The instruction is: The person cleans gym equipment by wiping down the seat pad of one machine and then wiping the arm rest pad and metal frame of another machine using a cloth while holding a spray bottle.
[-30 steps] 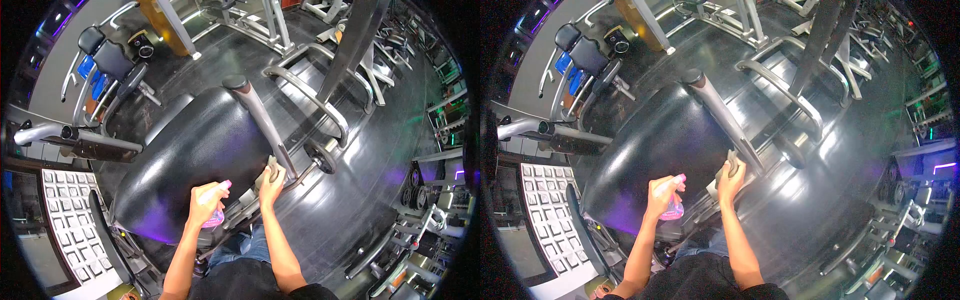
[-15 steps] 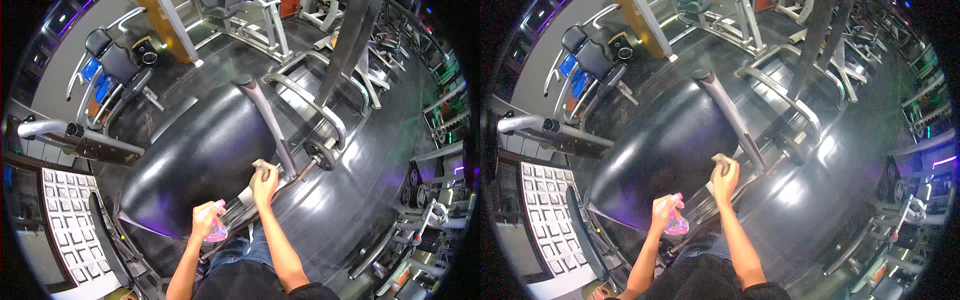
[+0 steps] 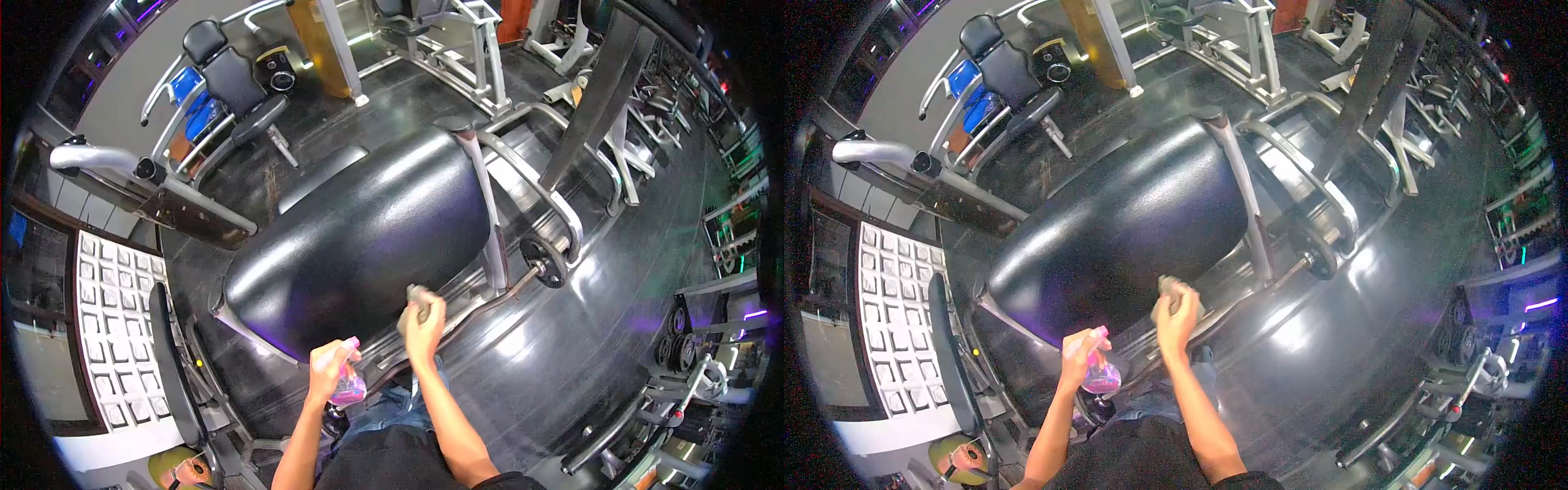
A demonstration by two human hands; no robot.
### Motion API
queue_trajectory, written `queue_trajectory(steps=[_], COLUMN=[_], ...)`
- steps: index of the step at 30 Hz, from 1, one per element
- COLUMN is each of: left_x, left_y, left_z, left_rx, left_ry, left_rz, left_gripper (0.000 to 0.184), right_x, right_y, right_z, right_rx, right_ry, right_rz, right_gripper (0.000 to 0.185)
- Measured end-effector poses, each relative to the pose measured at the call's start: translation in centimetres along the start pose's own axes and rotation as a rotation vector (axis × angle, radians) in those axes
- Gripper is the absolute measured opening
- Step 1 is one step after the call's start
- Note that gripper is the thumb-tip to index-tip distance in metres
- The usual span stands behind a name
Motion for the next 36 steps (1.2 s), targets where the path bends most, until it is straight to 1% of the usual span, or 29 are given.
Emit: queue_trajectory(steps=[1,2,3,5,8,10,13,14,17,19,21,23,25,26,27,29,31,33,35,36], left_x=[-0.2,-0.4,-0.6,-0.8,-1.3,-1.7,-2.1,-2.4,-3.2,-3.7,-4.2,-4.9,-5.5,-5.9,-6.1,-6.5,-7.0,-7.4,-7.8,-8.0], left_y=[0.1,0.1,0.2,0.3,0.3,0.5,1.1,1.3,1.6,1.9,2.7,3.4,3.5,3.3,3.3,3.5,3.8,3.9,3.9,4.2], left_z=[0.1,0.3,0.5,0.8,1.2,1.8,2.9,3.2,4.1,4.7,5.5,6.2,6.9,7.3,7.7,8.5,9.4,10.4,11.2,11.6], left_rx=[-0.003,-0.002,-0.001,-0.005,-0.019,-0.028,-0.038,-0.046,-0.063,-0.076,-0.089,-0.112,-0.070,-0.028,-0.035,-0.052,-0.083,-0.111,-0.085,-0.095], left_ry=[-0.003,-0.011,-0.022,-0.031,-0.053,-0.070,-0.074,-0.078,-0.096,-0.113,-0.117,-0.116,-0.123,-0.117,-0.116,-0.111,-0.120,-0.135,-0.147,-0.150], left_rz=[-0.002,0.004,0.010,0.007,0.010,0.009,0.006,0.002,-0.009,-0.014,-0.015,-0.032,-0.043,-0.026,-0.031,-0.059,-0.076,-0.095,-0.089,-0.092], left_gripper=[0.031,0.031,0.030,0.030,0.030,0.030,0.030,0.030,0.030,0.030,0.029,0.030,0.030,0.031,0.031,0.031,0.031,0.032,0.034,0.034], right_x=[-1.4,-2.5,-3.3,-3.3,-0.5,1.6,3.9,3.8,2.4,0.3,-2.5,-5.1,-7.6,-8.7,-9.6,-10.1,-9.5,-8.0,-6.3,-5.9], right_y=[0.4,0.5,1.0,1.5,1.0,0.9,0.7,0.6,0.7,1.4,2.0,3.6,3.5,3.2,3.2,3.0,2.4,2.1,0.3,0.3], right_z=[-0.2,-0.3,-0.1,0.3,0.9,1.2,1.7,1.4,-0.1,-1.3,-2.6,-3.2,-4.0,-4.3,-4.4,-4.3,-3.6,-2.6,-2.1,-1.9], right_rx=[-0.010,-0.048,-0.132,-0.211,-0.206,-0.174,-0.094,-0.096,-0.087,-0.070,-0.056,-0.149,-0.182,-0.197,-0.238,-0.222,-0.244,-0.300,-0.187,-0.199], right_ry=[0.066,0.166,0.285,0.375,0.343,0.190,0.011,0.015,-0.137,-0.083,-0.013,0.096,0.195,0.246,0.300,0.370,0.383,0.260,0.151,0.119], right_rz=[0.055,0.172,0.179,0.268,0.318,0.285,0.115,0.120,0.036,0.068,0.159,0.220,0.255,0.306,0.330,0.378,0.374,0.418,0.299,0.260], right_gripper=[0.021,0.023,0.027,0.028,0.029,0.027,0.027,0.027,0.028,0.028,0.026,0.025,0.026,0.027,0.026,0.027,0.026,0.023,0.021,0.020])
Point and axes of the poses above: each hand's wrist, its own x-axis towards the middle knuckle, its own z-axis out of the back of the hand, y = z × x, the point moved 2 cm from there along x, towards the middle knuckle, and after that the axes turned 1 degree about x, right-handed, at the moved point
